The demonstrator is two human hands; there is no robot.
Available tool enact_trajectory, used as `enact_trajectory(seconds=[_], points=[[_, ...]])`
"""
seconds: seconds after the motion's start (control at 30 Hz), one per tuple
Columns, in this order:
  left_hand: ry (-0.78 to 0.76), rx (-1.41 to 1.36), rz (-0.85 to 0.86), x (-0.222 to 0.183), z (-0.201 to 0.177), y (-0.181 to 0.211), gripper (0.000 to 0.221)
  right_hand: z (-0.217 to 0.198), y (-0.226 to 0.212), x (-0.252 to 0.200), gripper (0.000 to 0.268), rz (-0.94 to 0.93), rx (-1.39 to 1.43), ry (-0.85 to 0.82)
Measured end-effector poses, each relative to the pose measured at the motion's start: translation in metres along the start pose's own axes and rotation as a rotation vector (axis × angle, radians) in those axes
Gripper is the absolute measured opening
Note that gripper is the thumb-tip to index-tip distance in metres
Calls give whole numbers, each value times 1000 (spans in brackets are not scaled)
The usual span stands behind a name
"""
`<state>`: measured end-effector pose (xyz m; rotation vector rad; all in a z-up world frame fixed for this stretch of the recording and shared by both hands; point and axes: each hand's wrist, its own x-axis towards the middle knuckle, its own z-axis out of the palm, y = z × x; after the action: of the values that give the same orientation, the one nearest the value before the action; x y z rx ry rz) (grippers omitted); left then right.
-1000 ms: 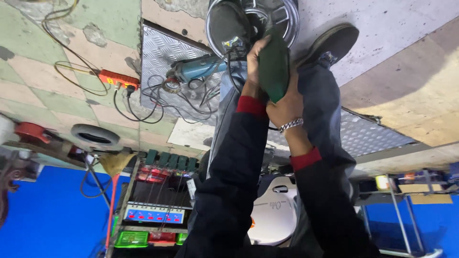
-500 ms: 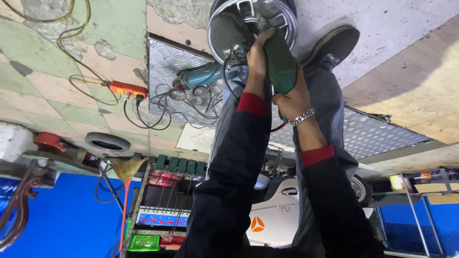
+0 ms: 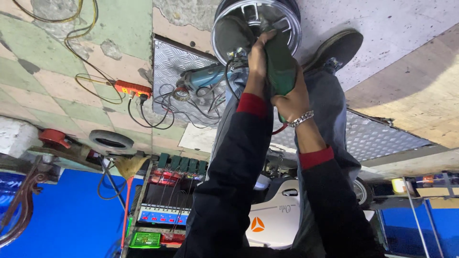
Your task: Using a power tool to clean or grind the inner surface of a motorcycle wheel rim
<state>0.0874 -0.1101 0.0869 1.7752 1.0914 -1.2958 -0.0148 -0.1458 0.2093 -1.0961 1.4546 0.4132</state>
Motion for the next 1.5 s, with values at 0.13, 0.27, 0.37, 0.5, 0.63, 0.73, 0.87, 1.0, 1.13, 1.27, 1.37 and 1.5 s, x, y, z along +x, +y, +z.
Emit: enact_trajectory(seconds=[0.13, 0.27, 0.37, 0.5, 0.63, 0.73, 0.87, 1.0, 1.13, 1.27, 1.37, 1.5], points=[[-13, -10, -64, -55, 9, 47, 61, -3, -10, 2, 99, -88, 44, -1], [-71, 58, 83, -35, -8, 23, 48, 7, -4, -7, 93, -88, 21, 1], [-82, 124, 71, -26, -4, 29, 54, 11, 0, 4, 91, -141, 80, 23], [-194, -3, 189, 16, -11, -2, 42, 14, 15, 4, 101, -187, 105, 13], [-284, -28, 189, 42, -29, -43, 40, 15, 13, -14, 87, -124, 12, 30], [-370, -303, 22, 32, -33, -70, 42, 12, 19, -36, 104, 82, -103, 20], [-443, -317, -18, -7, -18, -50, 34, 9, 29, -37, 101, 28, -29, 67], [-426, -179, 162, 47, -35, -88, 48, 1, 15, -42, 98, 133, -15, 28], [-228, -41, -24, 0, -30, -67, 37, 9, 29, -47, 98, 164, 55, 40], [-317, 434, 412, 57, -31, -99, 38, 9, 61, -22, 99, 0, 152, 105], [-229, 353, 338, 19, -6, -69, 34, 8, 73, -9, 95, 96, 235, 63], [-53, 128, 26, -45, 16, -21, 38, 0, 65, -8, 114, 224, 196, -3]])
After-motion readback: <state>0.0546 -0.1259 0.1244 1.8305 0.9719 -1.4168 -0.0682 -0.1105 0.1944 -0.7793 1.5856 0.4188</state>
